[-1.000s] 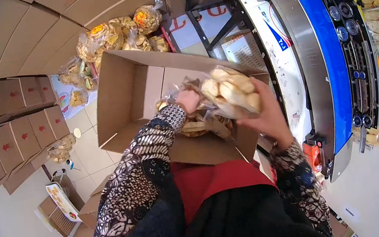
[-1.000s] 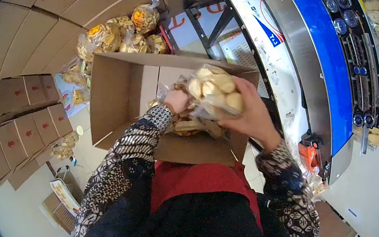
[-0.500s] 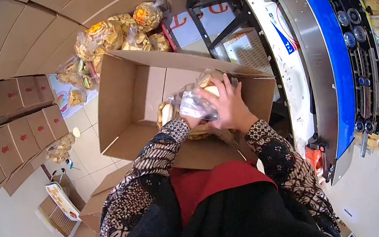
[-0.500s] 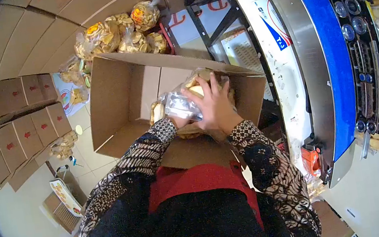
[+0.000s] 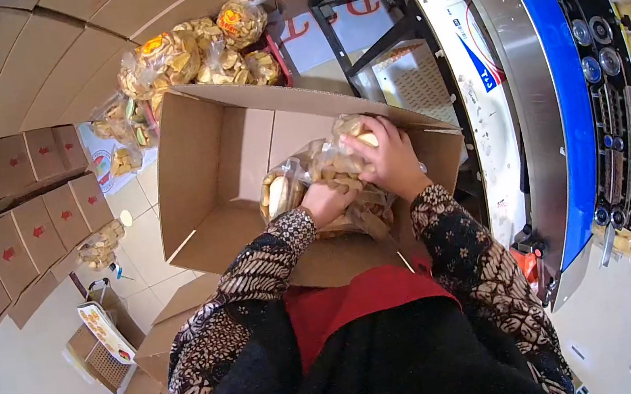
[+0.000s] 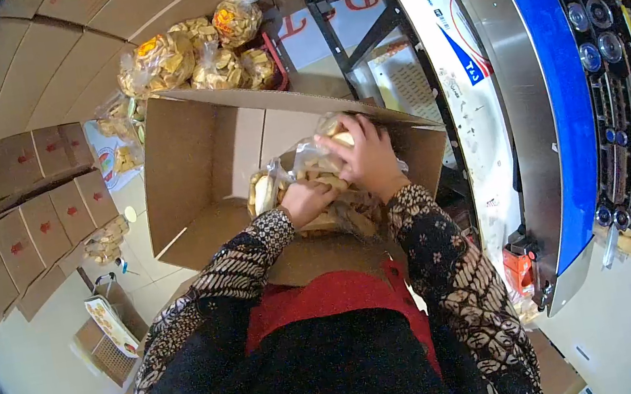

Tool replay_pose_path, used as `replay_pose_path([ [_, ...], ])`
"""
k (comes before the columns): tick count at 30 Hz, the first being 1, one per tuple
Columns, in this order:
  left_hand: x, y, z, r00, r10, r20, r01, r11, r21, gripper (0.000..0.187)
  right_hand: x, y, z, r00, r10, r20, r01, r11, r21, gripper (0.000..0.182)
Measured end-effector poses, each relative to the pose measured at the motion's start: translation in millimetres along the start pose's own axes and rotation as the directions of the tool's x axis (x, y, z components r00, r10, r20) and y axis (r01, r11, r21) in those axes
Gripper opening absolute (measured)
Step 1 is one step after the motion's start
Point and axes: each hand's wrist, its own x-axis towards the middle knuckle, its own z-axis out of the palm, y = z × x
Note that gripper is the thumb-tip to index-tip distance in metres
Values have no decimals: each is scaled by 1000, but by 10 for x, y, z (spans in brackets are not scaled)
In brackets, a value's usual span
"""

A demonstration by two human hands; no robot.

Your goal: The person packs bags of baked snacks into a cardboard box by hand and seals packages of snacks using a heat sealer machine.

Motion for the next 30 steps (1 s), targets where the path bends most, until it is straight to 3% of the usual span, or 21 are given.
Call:
replay_pose_path([
  [2, -19, -47, 85, 994, 79, -69, -75, 996, 51, 20, 52, -8, 125, 992, -31, -120, 14, 990, -141, 54],
  [4, 28, -36, 97, 999, 24, 21, -27, 992, 121, 22, 44, -71, 251, 984, -72, -161, 38, 979, -202, 47],
  [6, 32, -2, 65, 993, 58, -98, -51, 996, 72, 20, 16, -78, 363, 975, -116, -192, 58, 958, -282, 47],
  [7, 32, -59, 154, 968, 120, -220, -99, 990, 101, 18, 25, -9, 379, 974, -104, -199, 56, 970, -236, 48],
  [11, -7, -42, 148, 986, -10, -164, 14, 1000, 19, 16, -66, -86, 45, 993, -46, -108, 28, 986, -162, 52],
  [12, -27, -62, 163, 993, -98, -69, 99, 995, 13, 16, -109, -128, -27, 993, -55, -104, 38, 986, -161, 52],
  [13, -55, -70, 182, 982, -184, 29, 184, 983, 13, 16, -154, -169, -87, 983, -88, -158, 68, 989, -132, 53],
  [14, -65, -78, 265, 981, -194, 26, 194, 981, 9, 16, -172, -189, -124, 970, -120, -211, 99, 990, -105, 53],
  [16, -74, -119, 593, 977, -55, -208, 107, 963, 246, 15, -163, -214, -77, 968, -125, -216, 107, 990, -97, 51],
  [17, -104, -158, 822, 984, -49, -170, 104, 937, 334, 16, -131, -191, 24, 964, -152, -220, 121, 981, -151, 51],
  [20, -29, -8, 367, 969, 67, -240, -5, 968, 252, 19, 8, -124, 267, 954, -164, -250, 118, 975, -189, 54],
  [21, -50, 104, 203, 994, -26, -103, 47, 978, 205, 19, 43, -111, 332, 951, -146, -272, 103, 981, -167, 56],
  [24, -50, 114, 178, 997, -49, -63, 59, 985, 162, 15, 114, -50, 454, 962, -157, -223, 113, 974, -197, 61],
  [27, -34, 64, 181, 990, 14, -139, 1, 994, 106, 12, 177, -37, 561, 967, -153, -202, 111, 972, -205, 61],
  [30, -20, 30, 173, 993, 16, -118, -5, 995, 96, 12, 208, -12, 579, 971, -122, -205, 83, 979, -188, 61],
])
